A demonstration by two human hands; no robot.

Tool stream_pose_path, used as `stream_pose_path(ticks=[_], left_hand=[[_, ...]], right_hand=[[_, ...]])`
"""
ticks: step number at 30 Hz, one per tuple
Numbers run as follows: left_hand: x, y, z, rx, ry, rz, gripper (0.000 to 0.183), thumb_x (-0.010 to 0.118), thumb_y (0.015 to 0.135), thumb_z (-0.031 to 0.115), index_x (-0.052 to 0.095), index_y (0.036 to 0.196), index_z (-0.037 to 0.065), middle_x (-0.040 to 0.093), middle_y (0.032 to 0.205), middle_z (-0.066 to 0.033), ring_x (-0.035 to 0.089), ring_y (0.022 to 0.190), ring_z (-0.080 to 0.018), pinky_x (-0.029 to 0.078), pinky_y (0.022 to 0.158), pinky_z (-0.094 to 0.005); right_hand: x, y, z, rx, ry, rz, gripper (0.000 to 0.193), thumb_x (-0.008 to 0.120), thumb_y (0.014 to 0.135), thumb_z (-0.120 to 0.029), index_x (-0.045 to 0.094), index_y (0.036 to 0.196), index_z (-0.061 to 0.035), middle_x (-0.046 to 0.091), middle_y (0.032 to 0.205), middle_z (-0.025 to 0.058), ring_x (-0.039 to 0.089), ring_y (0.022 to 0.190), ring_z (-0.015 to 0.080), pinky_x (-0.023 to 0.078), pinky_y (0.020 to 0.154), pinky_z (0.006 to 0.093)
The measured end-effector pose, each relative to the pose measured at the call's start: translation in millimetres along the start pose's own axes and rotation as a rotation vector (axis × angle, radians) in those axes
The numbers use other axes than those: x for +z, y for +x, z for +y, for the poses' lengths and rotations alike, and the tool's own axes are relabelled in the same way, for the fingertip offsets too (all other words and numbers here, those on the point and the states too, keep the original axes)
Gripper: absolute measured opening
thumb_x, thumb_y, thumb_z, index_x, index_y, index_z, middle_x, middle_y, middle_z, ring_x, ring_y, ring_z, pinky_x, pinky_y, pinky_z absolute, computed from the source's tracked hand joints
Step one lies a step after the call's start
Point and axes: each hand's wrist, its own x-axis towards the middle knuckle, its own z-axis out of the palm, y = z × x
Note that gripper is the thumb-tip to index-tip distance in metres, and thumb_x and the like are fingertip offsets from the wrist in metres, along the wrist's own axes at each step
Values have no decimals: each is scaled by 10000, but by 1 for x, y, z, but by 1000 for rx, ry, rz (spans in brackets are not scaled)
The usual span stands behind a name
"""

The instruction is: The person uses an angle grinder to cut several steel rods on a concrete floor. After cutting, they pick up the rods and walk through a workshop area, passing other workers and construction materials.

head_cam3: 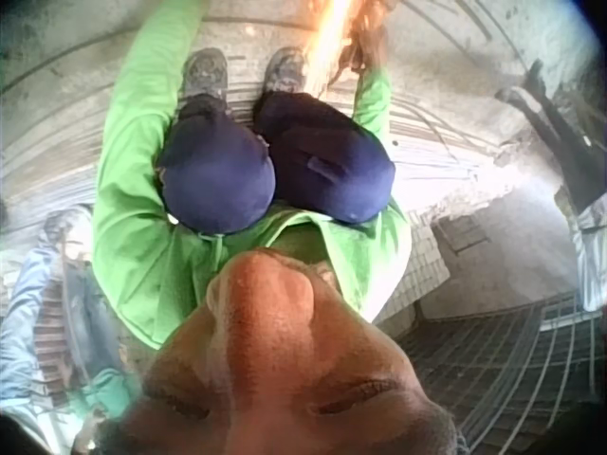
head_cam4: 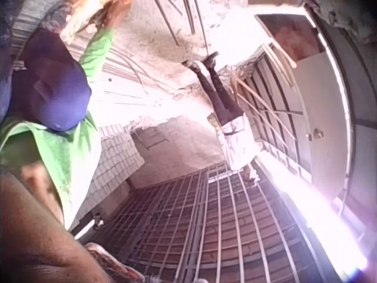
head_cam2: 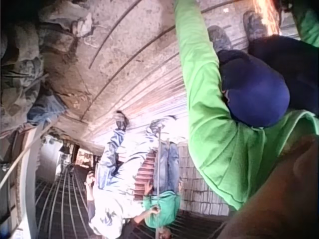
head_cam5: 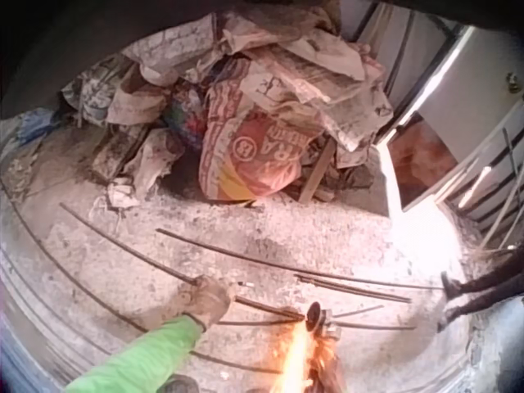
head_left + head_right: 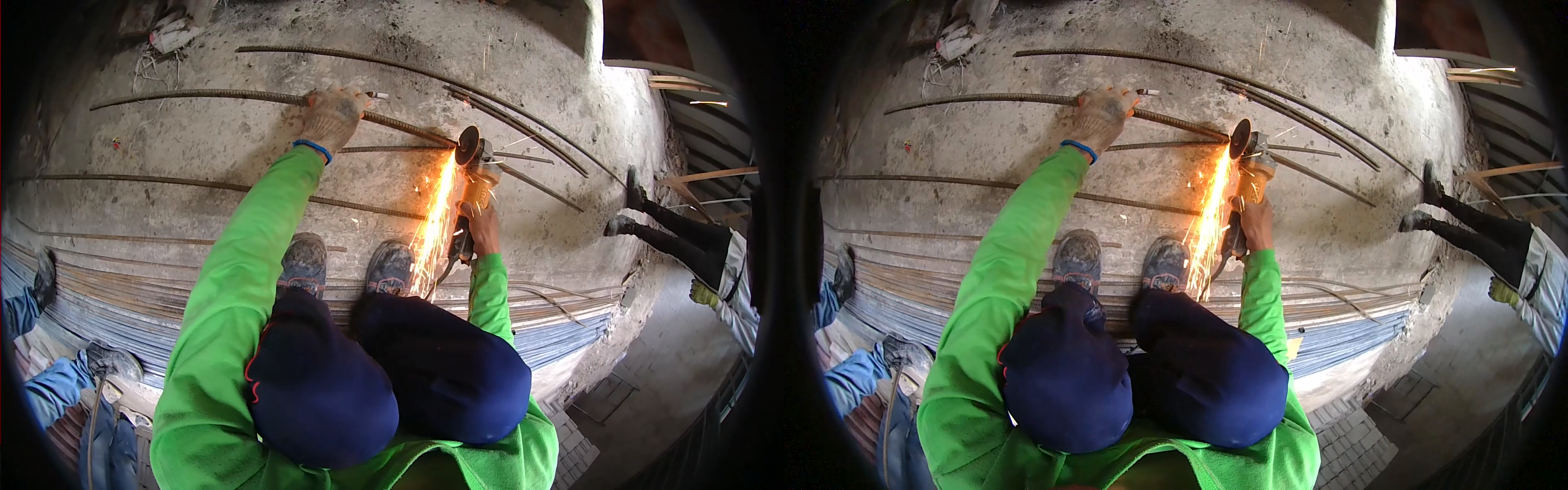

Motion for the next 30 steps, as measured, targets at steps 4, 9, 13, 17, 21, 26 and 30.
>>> stream_pose_path(ticks=[4,9,13,17,21,26,30], left_hand=[[-11,2,6,-10,-15,-116,367,577,1004,166,584,1370,186,600,1384,-31,555,1262,-267,508,980,-460],[-6,3,0,-7,19,-129,396,587,1001,188,578,1396,174,599,1401,-35,571,1256,-285,519,961,-487],[1,13,2,-52,-22,-139,392,605,990,220,595,1377,160,613,1380,-41,594,1221,-301,547,882,-493],[0,14,2,-79,-11,-214,392,611,985,213,590,1373,163,614,1371,-48,587,1229,-301,547,850,-506],[-22,6,4,7,24,-221,391,594,985,135,569,1374,161,601,1378,-48,583,1234,-286,540,856,-511],[-18,6,3,-29,-13,-176,368,573,989,95,571,1352,156,602,1373,-43,592,1233,-281,541,864,-499],[-14,7,2,-51,-16,-200,376,569,1003,121,572,1378,144,603,1384,-67,593,1245,-292,535,896,-495]], right_hand=[[-7,9,8,-26,-107,47,289,728,801,-237,642,972,-21,640,780,37,583,608,145,456,552,310],[-1,3,1,-73,30,32,283,711,810,-222,638,975,-4,630,764,40,582,617,141,460,573,305],[-4,3,0,-26,-63,43,291,714,804,-230,649,970,0,641,780,43,588,633,142,459,586,312],[2,-8,-13,-20,-54,55,292,717,803,-243,666,947,6,655,786,52,596,643,141,457,585,317],[-2,-6,-9,-49,-47,38,295,714,806,-255,680,931,10,662,782,57,599,646,138,454,585,318],[-8,2,1,-65,-36,24,299,704,819,-245,675,960,17,672,816,60,602,651,151,460,596,324],[-4,9,-6,-118,-226,56,305,688,837,-228,671,1001,29,675,836,62,607,666,162,469,603,338]])
